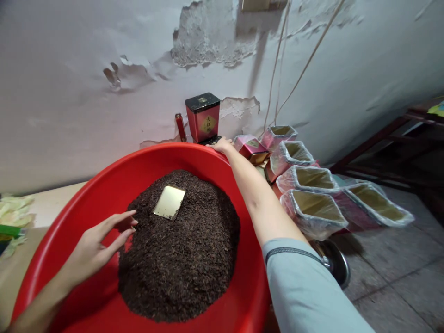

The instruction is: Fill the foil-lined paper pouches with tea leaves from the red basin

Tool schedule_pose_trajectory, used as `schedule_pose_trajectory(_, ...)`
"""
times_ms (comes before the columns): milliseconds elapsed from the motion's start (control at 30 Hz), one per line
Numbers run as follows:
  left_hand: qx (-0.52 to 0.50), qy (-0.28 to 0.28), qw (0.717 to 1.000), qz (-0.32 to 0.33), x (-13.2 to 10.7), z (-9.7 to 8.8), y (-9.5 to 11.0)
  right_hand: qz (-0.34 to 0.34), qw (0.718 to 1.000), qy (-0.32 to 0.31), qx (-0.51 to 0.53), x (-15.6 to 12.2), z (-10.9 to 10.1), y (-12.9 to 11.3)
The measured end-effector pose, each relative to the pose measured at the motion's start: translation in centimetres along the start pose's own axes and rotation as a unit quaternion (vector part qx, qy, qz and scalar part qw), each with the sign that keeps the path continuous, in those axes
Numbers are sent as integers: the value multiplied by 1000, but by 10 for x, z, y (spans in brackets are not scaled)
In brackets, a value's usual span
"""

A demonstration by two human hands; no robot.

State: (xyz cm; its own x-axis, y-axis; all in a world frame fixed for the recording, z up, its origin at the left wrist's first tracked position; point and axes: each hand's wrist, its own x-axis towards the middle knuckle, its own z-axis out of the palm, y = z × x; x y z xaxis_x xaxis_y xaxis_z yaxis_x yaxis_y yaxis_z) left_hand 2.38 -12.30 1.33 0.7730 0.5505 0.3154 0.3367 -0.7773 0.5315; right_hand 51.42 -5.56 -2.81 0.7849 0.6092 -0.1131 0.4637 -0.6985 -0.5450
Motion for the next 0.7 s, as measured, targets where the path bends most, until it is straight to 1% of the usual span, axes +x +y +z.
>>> schedule_pose_trajectory(67, 1, -3, 1000, -8, -1, 0, -3, -25, 1000, -11, -6, 2, -6, 6)
schedule_pose_trajectory(133, 5, -5, 1000, -21, -2, -1, -7, -42, 999, -19, -14, 5, -19, 18)
schedule_pose_trajectory(200, 12, -1, 999, -34, -3, -2, -12, -46, 998, -18, -28, 9, -36, 35)
schedule_pose_trajectory(267, 19, 6, 999, -44, -3, -3, -16, -42, 998, -4, -53, 15, -51, 56)
schedule_pose_trajectory(333, 22, 11, 998, -58, -2, -5, -18, -40, 995, 19, -86, 20, -61, 76)
schedule_pose_trajectory(367, 20, 12, 997, -67, -2, -5, -18, -41, 993, 29, -103, 23, -61, 86)
schedule_pose_trajectory(433, 17, 13, 996, -89, -2, -7, -18, -46, 990, 36, -128, 28, -56, 100)
schedule_pose_trajectory(500, 18, 17, 993, -114, -2, -8, -18, -46, 989, 26, -140, 35, -44, 109)
schedule_pose_trajectory(600, 35, 26, 988, -148, -1, -9, -18, -23, 989, 5, -146, 46, -30, 119)
schedule_pose_trajectory(700, 57, 34, 985, -157, 0, -10, -19, -6, 989, -13, -147, 54, -26, 132)
